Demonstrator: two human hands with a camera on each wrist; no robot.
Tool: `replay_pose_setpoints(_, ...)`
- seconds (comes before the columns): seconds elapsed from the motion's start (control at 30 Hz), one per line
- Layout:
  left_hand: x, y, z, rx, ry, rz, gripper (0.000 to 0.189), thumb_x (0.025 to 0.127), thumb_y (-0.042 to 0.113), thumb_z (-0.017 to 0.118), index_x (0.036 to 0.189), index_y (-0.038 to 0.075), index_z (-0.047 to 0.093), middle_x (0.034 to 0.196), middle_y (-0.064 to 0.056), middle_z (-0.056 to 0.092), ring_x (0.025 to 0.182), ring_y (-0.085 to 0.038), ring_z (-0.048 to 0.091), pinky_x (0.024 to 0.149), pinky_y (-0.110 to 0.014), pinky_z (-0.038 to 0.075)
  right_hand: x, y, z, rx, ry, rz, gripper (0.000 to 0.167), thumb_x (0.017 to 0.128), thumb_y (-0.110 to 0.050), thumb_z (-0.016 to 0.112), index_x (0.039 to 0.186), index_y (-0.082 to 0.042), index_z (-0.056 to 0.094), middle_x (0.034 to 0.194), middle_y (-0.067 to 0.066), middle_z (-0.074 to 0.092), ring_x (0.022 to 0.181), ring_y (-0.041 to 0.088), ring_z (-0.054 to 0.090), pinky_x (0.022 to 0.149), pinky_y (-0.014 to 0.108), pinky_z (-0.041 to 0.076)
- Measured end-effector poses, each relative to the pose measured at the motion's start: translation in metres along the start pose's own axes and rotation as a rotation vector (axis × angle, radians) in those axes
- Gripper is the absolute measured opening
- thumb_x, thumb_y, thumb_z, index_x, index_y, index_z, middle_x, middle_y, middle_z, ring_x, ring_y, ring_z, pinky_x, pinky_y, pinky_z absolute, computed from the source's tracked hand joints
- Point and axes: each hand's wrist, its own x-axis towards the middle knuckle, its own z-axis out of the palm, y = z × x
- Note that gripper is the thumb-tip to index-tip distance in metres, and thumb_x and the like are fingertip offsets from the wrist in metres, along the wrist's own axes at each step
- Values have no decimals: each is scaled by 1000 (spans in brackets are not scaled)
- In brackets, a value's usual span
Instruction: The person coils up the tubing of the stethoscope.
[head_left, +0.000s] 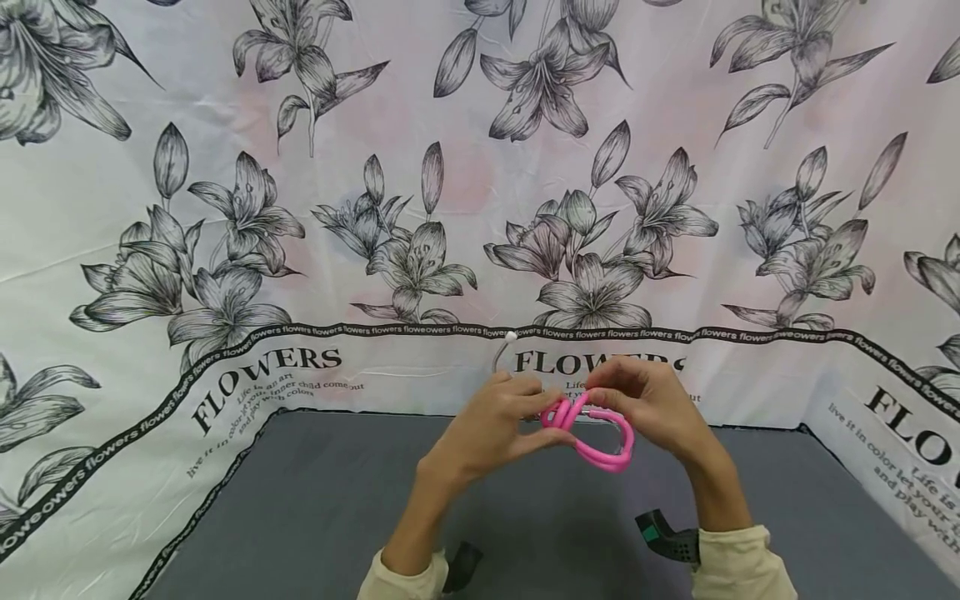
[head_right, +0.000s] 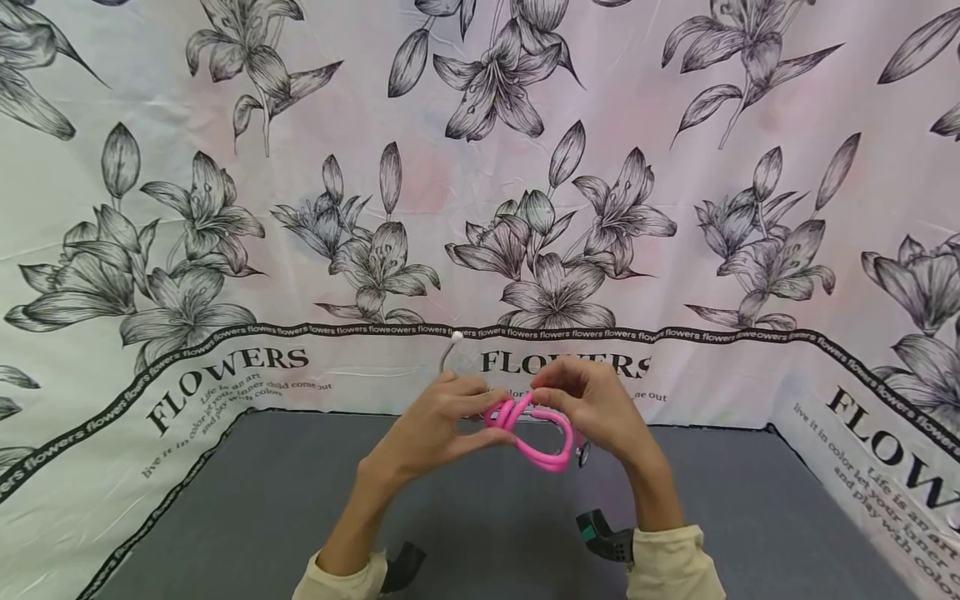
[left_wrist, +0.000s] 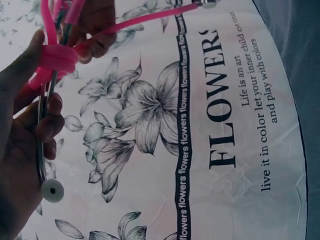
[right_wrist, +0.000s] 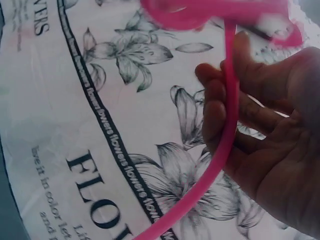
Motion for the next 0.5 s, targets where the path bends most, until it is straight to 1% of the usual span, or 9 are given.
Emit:
replay_pose_setpoints(0.07,0,0,-2,-83,1,-9,46,85,37,85,123,12,77,90,4,67,82,-9,54,86,-29,46,0,1,0,51,-8,16,7,96,-2,72,103,-1,74,90,-5,76,79,5,74,71,26,60)
replay_pose_setpoints(0.17,0,0,-4,-164,6,-15,50,85,33,86,127,9,75,92,3,69,84,-12,57,88,-30,46,2,3,2,128,-22,28,8,98,-2,70,103,3,73,88,-13,75,80,7,75,71,27,61)
replay_pose_setpoints(0.27,0,1,-5,-208,29,-23,50,84,30,86,128,8,75,97,2,74,87,-12,62,89,-30,47,3,4,6,179,-35,39,12,100,-3,67,105,6,72,90,-13,76,81,8,75,72,27,61)
replay_pose_setpoints(0.33,0,1,-6,-236,52,-34,47,85,28,86,127,9,76,99,1,75,87,-12,63,88,-30,46,4,5,9,200,-45,45,12,100,-3,66,105,7,72,90,-13,77,79,8,74,71,28,61)
replay_pose_setpoints(0.4,-1,0,-7,-253,84,-52,45,85,26,86,125,9,76,104,0,77,90,-11,66,88,-30,45,5,7,12,206,-70,48,13,101,-4,65,105,7,72,92,-14,76,79,8,74,71,28,62)
replay_pose_setpoints(0.5,0,0,-7,-265,130,-75,43,86,24,86,125,8,76,101,0,77,88,-12,66,86,-30,43,6,7,15,191,-105,62,14,102,-6,65,106,3,73,91,-11,75,77,10,71,69,28,61)
